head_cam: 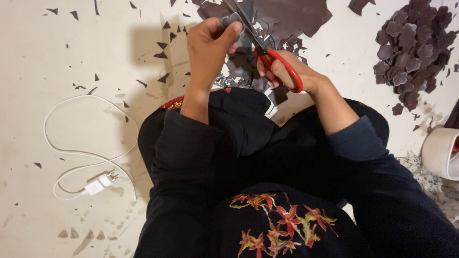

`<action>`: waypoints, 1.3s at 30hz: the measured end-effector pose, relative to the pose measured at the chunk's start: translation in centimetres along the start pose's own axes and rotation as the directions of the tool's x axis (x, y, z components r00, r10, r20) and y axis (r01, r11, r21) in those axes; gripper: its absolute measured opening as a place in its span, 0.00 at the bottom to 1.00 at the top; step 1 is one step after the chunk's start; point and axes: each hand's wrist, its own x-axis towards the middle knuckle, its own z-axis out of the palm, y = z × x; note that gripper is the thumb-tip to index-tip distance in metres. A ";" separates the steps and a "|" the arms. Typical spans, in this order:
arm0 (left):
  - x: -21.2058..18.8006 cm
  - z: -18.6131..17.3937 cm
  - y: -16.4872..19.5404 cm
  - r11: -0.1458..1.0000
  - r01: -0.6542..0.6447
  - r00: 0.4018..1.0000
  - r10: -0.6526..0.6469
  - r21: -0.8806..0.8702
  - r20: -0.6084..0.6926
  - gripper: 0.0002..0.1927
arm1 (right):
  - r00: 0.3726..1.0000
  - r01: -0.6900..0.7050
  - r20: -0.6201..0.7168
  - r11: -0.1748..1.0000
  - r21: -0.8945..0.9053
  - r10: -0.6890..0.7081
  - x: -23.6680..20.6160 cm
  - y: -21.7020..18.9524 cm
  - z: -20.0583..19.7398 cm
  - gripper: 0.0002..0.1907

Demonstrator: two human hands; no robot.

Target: The person sits on the floor and uses red-handled scissors to cut a dark brown sheet of material along pre-drawn outlines. They repeatedly rotate the sheet to follow the curves and produce multiple small cutouts that accumulate on the floor.

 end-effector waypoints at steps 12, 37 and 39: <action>0.6 -1.0 -0.2 0.999 0.005 0.994 0.000 -0.046 0.112 0.12 | 1.000 0.031 0.001 0.999 -0.020 -0.031 -0.3 0.4 -1.4 0.47; -0.5 2.6 -3.8 0.943 0.301 0.941 -0.269 -0.140 0.207 0.05 | 0.903 0.026 -0.423 0.973 0.228 0.075 1.1 1.1 -0.8 0.11; -0.4 2.5 -3.9 0.958 0.265 0.948 -0.238 -0.112 0.212 0.04 | 0.902 -0.006 -0.421 0.978 0.206 0.094 1.1 1.2 -0.8 0.12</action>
